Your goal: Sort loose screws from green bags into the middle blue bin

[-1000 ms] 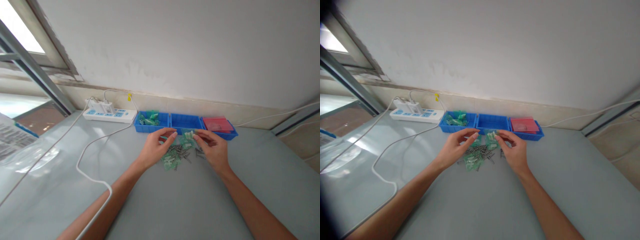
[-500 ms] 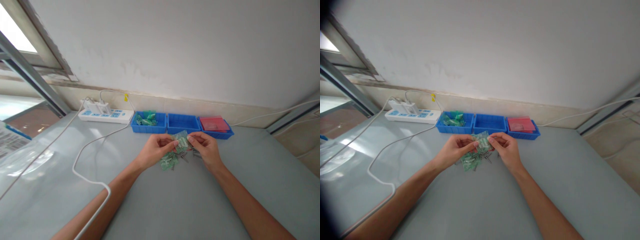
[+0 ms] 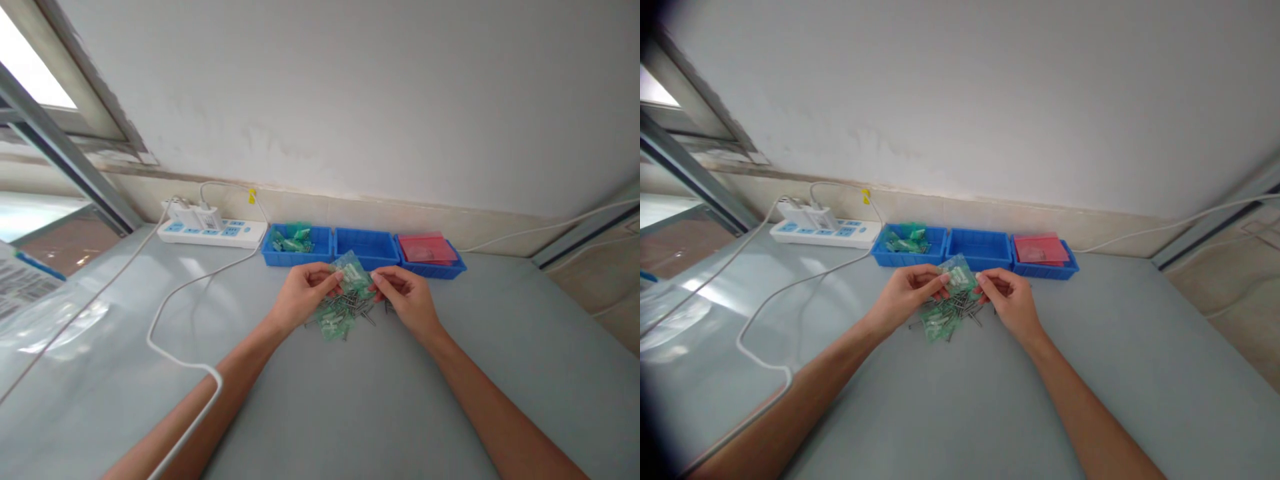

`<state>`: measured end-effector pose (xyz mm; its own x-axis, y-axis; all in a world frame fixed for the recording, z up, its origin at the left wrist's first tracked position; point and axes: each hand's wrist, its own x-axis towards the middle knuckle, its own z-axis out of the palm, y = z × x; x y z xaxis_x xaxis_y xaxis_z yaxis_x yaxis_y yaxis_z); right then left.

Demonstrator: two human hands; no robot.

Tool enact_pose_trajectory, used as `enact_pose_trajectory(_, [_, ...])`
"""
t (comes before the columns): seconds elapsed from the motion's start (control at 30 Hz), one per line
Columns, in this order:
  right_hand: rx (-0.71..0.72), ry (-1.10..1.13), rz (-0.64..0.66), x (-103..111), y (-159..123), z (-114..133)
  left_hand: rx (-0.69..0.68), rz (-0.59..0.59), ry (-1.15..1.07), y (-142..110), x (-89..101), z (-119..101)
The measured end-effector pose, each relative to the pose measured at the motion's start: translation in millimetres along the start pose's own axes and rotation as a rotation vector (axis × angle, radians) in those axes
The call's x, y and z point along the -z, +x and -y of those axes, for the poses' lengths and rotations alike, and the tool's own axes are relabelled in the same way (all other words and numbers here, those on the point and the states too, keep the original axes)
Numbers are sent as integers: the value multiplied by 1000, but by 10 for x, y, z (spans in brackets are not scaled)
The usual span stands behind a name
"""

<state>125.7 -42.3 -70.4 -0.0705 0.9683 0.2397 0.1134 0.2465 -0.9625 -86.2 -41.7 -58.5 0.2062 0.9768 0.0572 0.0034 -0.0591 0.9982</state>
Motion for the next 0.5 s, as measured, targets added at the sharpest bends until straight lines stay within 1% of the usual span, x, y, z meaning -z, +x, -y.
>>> enact_pose_trajectory(0.1, [49, -181, -51, 27, 7, -54, 30, -116, -79, 26, 32, 38])
enact_pose_trajectory(0.2, [184, -460, -64, 70, 17, -123, 82, -237, -277, 50, 51, 37])
enact_pose_trajectory(0.3, [339, -683, 0, 113, 18, -158, 122, -366, -503, 75, 69, -10])
enact_pose_trajectory(0.37, [406, -729, 64, 128, 8, -150, 140, -449, -616, 90, 83, -50])
enact_pose_trajectory(0.43, [432, -735, 132, 128, -7, -129, 165, -498, -678, 99, 90, -87])
enact_pose_trajectory(0.5, [427, -749, 189, 121, -23, -113, 194, -496, -683, 96, 86, -115])
